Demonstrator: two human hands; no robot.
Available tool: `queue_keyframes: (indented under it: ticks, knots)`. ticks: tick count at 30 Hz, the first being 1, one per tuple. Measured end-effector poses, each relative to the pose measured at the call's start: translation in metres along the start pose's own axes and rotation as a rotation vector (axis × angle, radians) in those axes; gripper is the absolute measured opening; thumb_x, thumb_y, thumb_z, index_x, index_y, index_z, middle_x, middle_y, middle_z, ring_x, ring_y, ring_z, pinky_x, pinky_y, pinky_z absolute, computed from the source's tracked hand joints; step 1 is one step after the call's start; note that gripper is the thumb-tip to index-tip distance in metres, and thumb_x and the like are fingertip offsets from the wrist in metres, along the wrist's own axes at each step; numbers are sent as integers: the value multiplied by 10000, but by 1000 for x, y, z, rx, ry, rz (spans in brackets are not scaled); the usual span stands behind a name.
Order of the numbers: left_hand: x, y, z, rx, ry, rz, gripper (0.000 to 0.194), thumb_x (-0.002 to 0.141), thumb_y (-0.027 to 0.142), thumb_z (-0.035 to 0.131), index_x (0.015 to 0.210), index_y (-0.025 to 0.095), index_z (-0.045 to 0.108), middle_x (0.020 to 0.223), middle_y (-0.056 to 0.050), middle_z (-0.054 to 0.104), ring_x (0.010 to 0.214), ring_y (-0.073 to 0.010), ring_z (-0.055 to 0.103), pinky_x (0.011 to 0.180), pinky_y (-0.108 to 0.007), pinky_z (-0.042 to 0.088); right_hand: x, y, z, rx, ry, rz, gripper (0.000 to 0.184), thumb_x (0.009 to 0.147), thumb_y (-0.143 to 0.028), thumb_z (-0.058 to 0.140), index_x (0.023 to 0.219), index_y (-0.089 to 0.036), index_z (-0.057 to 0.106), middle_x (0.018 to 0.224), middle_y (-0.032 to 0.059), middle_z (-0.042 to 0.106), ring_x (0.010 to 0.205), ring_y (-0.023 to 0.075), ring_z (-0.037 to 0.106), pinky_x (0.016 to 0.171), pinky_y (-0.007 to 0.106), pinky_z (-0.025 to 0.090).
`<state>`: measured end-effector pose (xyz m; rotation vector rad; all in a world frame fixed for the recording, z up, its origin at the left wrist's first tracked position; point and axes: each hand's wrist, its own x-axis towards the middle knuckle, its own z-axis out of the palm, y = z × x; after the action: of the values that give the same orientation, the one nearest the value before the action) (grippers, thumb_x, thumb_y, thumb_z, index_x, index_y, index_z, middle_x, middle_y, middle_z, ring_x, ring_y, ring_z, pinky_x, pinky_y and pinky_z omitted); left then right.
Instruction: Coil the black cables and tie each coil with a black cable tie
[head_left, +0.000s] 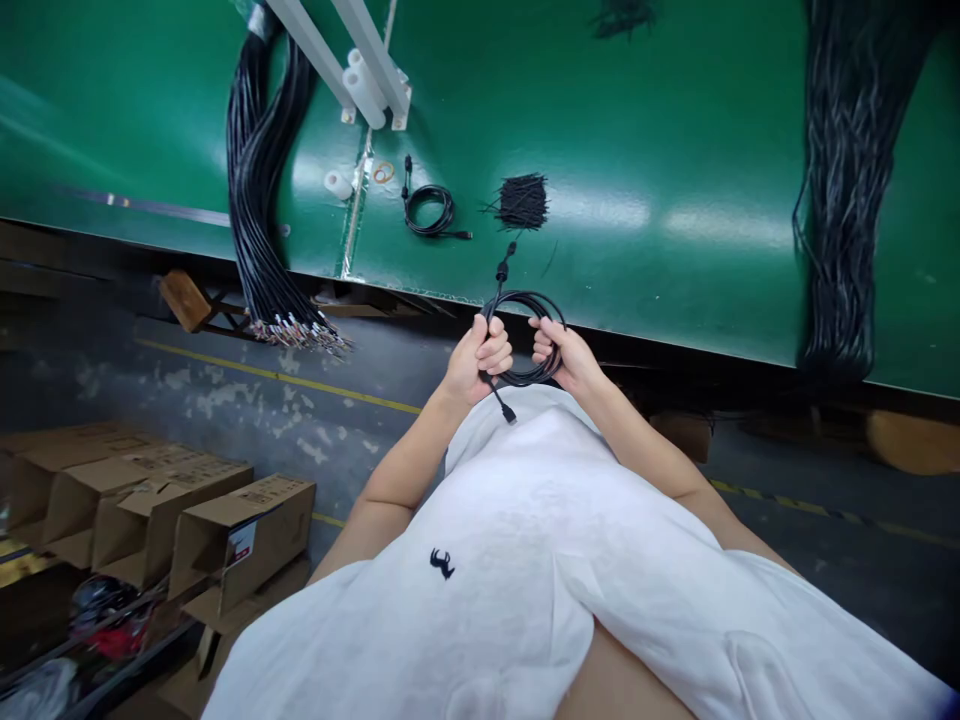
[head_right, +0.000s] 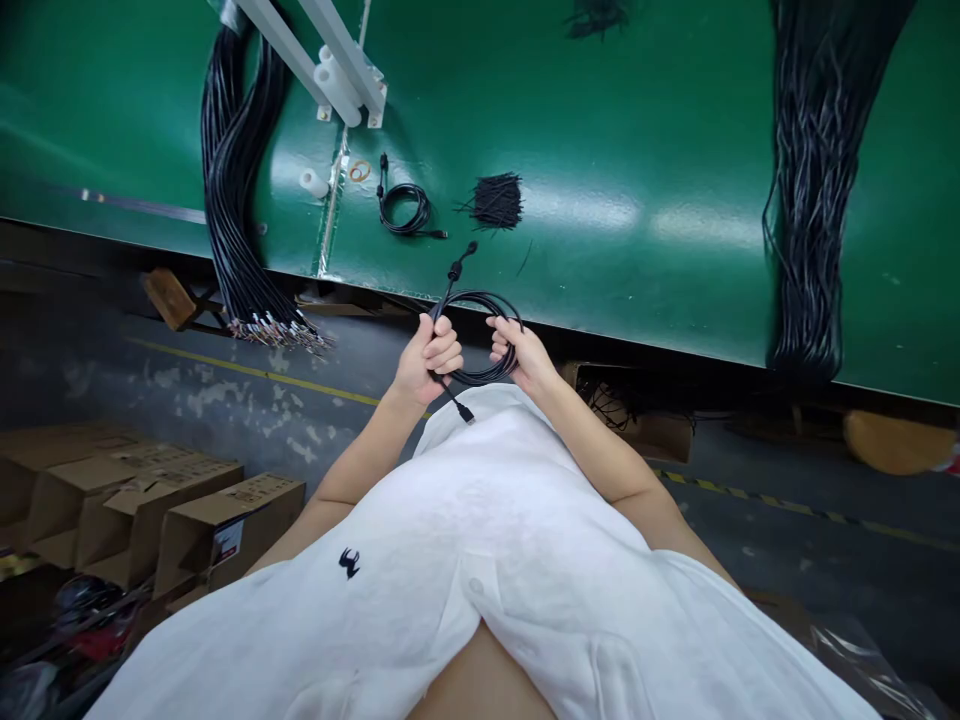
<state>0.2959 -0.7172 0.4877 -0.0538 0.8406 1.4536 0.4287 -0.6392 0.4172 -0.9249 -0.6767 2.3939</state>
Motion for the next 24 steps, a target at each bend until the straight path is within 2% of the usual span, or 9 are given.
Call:
queue_keyframes:
  ticks: [2, 4, 8, 10, 13, 16, 18, 21, 24]
  knots:
    - [1, -5, -1, 39, -2, -19, 453, 997, 498, 417, 688, 168, 438, 474, 100, 263, 340, -21, 250, 367, -129, 268, 4, 2, 6, -48, 94, -52, 459, 649, -521, 835, 861, -213, 569, 559, -110, 236, 451, 43, 222, 394, 173, 251]
    - [2, -7, -1, 63, 1, -13, 459, 963, 525, 475, 676, 171, 424, 490, 96, 285, 355, -22, 282, 388, -137, 304, 7, 1, 11, -104, 159, -120, 466, 652, -556, 815, 828, -219, 544, 567, -108, 208, 451, 47, 174, 374, 188, 191]
    - [2, -2, -2, 34, -27, -15, 440, 964, 485, 503, 670, 166, 426, 484, 103, 251, 342, -18, 250, 367, -142, 246, 10, -3, 13, -234, 204, -199, 435, 690, -536, 764, 808, -237, 472, 609, -88, 319, 467, 56, 269, 405, 203, 279]
    - [2, 1, -4, 10, -62, -40, 444, 990, 461, 461, 664, 162, 426, 474, 106, 228, 331, -16, 227, 357, -141, 217, 14, -12, 11, -418, 159, -221, 378, 710, -491, 738, 828, -236, 486, 632, -74, 397, 479, 70, 347, 443, 227, 351]
    - [1, 4, -6, -2, -97, -126, 450, 1000, 455, 435, 662, 159, 426, 472, 107, 219, 325, -16, 222, 353, -140, 210, 21, -36, 11, -897, -4, -306, 246, 795, -415, 642, 923, -219, 565, 683, -38, 529, 525, 108, 461, 541, 266, 413]
    - [1, 4, -8, 0, -103, -228, 476, 970, 526, 448, 665, 161, 426, 480, 109, 214, 325, -18, 225, 349, -141, 211, 25, -58, 22, -1453, -177, -487, 145, 864, -292, 523, 927, -192, 608, 834, 35, 651, 713, 173, 580, 662, 290, 403]
    - [1, 7, -10, 0, -120, -239, 514, 956, 584, 421, 665, 161, 439, 481, 107, 213, 328, -22, 225, 347, -145, 213, 25, -66, 32, -1703, -236, -577, 162, 883, -246, 473, 909, -179, 619, 903, 79, 681, 815, 210, 604, 687, 299, 377]
    - [0, 19, -15, 18, -192, -222, 508, 993, 543, 377, 710, 144, 514, 499, 88, 281, 357, -34, 286, 376, -154, 285, 24, -67, 41, -1794, -210, -620, 209, 914, -251, 438, 947, -169, 627, 906, 100, 694, 811, 220, 609, 671, 295, 357]
    - [-3, 33, -21, 92, -240, -240, 301, 982, 367, 513, 819, 125, 586, 559, 60, 395, 429, -52, 407, 460, -177, 396, 23, -62, 43, -1681, -169, -643, 201, 908, -246, 454, 936, -171, 638, 873, 81, 689, 779, 203, 598, 670, 285, 361]
